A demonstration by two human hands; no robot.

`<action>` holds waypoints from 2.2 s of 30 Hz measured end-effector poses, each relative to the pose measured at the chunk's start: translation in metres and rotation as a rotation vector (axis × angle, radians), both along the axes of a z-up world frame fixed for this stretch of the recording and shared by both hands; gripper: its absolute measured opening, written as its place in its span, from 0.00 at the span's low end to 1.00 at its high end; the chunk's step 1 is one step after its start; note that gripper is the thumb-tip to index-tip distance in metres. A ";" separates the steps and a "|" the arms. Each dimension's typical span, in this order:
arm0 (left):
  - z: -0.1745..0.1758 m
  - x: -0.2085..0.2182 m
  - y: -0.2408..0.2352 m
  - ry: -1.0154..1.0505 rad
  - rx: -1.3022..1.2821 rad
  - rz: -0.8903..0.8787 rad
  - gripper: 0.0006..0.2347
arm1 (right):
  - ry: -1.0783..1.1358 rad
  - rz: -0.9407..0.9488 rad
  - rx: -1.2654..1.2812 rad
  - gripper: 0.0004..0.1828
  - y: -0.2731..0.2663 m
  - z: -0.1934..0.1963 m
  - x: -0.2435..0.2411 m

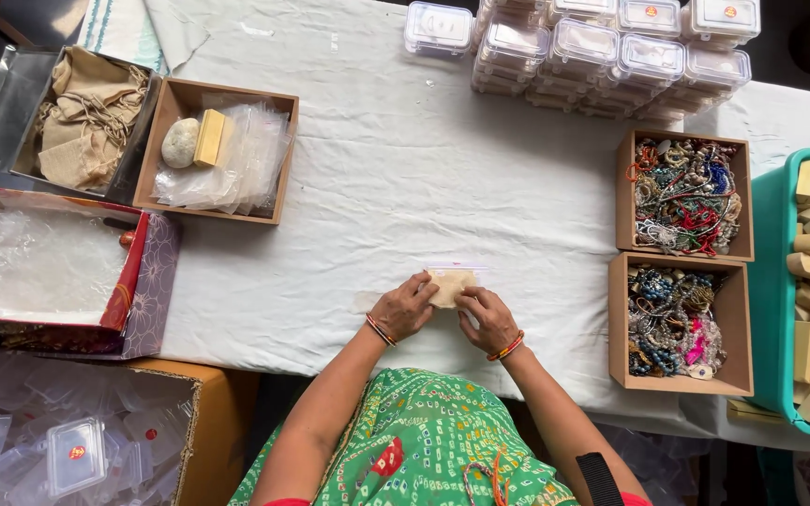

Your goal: The person packs jewelry items into small plastic bags, then places them into cloth pouches. The pouches are then placed into clear plastic containers and stacked on the table. The person handles necklaces and bracelets from boxes on the table.

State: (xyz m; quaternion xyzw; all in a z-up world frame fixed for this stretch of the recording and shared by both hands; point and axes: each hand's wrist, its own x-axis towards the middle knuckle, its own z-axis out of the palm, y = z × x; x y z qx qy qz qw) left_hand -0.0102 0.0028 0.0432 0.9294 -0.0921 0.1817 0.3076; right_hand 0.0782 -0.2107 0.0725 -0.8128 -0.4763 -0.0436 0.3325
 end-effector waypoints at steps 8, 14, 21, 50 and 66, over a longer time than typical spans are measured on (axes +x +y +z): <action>-0.043 0.006 -0.009 -0.008 0.175 0.064 0.11 | -0.180 0.063 -0.071 0.09 -0.004 -0.044 0.023; -0.017 0.001 -0.012 -0.038 0.206 0.077 0.13 | -0.105 0.144 -0.038 0.11 -0.009 -0.037 0.025; 0.002 -0.005 -0.027 -0.232 0.432 0.091 0.12 | -0.007 0.197 -0.094 0.16 -0.013 -0.046 0.034; -0.034 0.054 0.003 -0.149 0.570 -0.066 0.01 | -0.011 0.123 -0.251 0.19 -0.008 -0.044 0.034; -0.047 0.017 -0.035 -0.142 0.478 0.234 0.15 | -0.180 -0.280 -0.089 0.22 -0.032 -0.057 0.015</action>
